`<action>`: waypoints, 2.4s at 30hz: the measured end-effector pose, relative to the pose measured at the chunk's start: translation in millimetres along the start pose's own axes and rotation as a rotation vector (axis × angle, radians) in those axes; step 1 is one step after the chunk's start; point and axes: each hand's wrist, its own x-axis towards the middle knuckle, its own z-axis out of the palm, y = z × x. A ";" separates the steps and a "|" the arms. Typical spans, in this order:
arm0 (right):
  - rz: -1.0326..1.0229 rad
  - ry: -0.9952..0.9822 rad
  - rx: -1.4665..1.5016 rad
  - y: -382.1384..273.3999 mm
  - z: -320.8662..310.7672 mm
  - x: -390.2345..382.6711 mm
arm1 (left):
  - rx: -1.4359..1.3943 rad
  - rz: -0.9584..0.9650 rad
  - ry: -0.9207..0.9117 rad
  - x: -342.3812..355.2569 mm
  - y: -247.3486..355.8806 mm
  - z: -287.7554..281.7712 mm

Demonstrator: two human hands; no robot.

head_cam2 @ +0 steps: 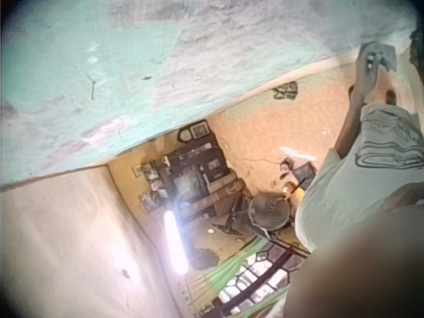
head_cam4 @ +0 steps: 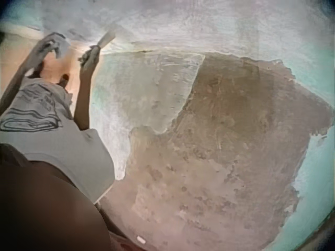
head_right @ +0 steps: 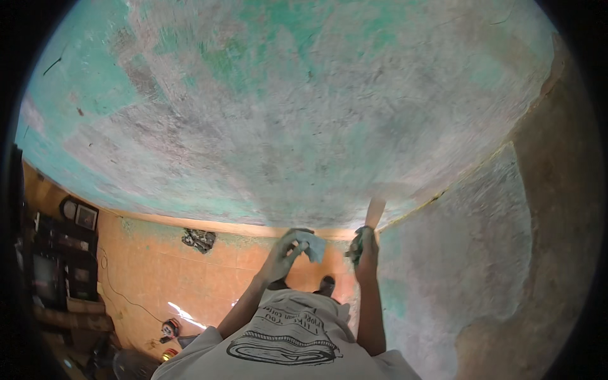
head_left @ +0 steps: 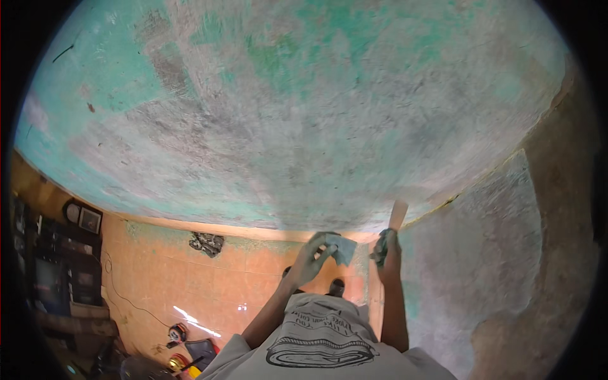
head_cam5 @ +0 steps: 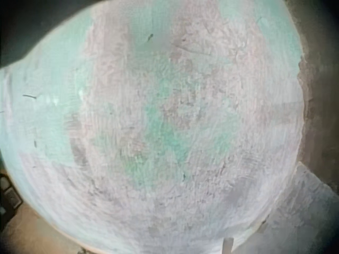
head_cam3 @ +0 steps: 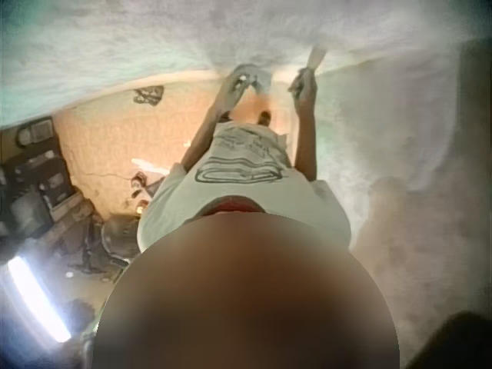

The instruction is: Patching and smoothing a wall using a putty knife and a hawk.

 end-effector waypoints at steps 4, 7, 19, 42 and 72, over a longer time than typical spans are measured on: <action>0.050 -0.005 0.084 -34.1 50.8 -11.5 | -0.182 -0.010 0.005 0.0 -13.4 -81.6; -0.329 -0.130 -0.351 -37.3 77.5 -9.1 | -0.023 0.067 0.094 15.4 -3.5 -137.2; -0.904 0.051 -0.675 -155.1 137.6 -12.5 | -0.072 0.376 0.121 99.6 61.8 -210.5; -1.036 0.048 -1.129 -252.9 182.3 -15.0 | 0.149 0.390 0.232 126.6 60.2 -201.7; -1.173 0.017 -1.506 -278.7 220.2 -36.6 | 0.109 0.400 0.275 133.6 54.9 -200.0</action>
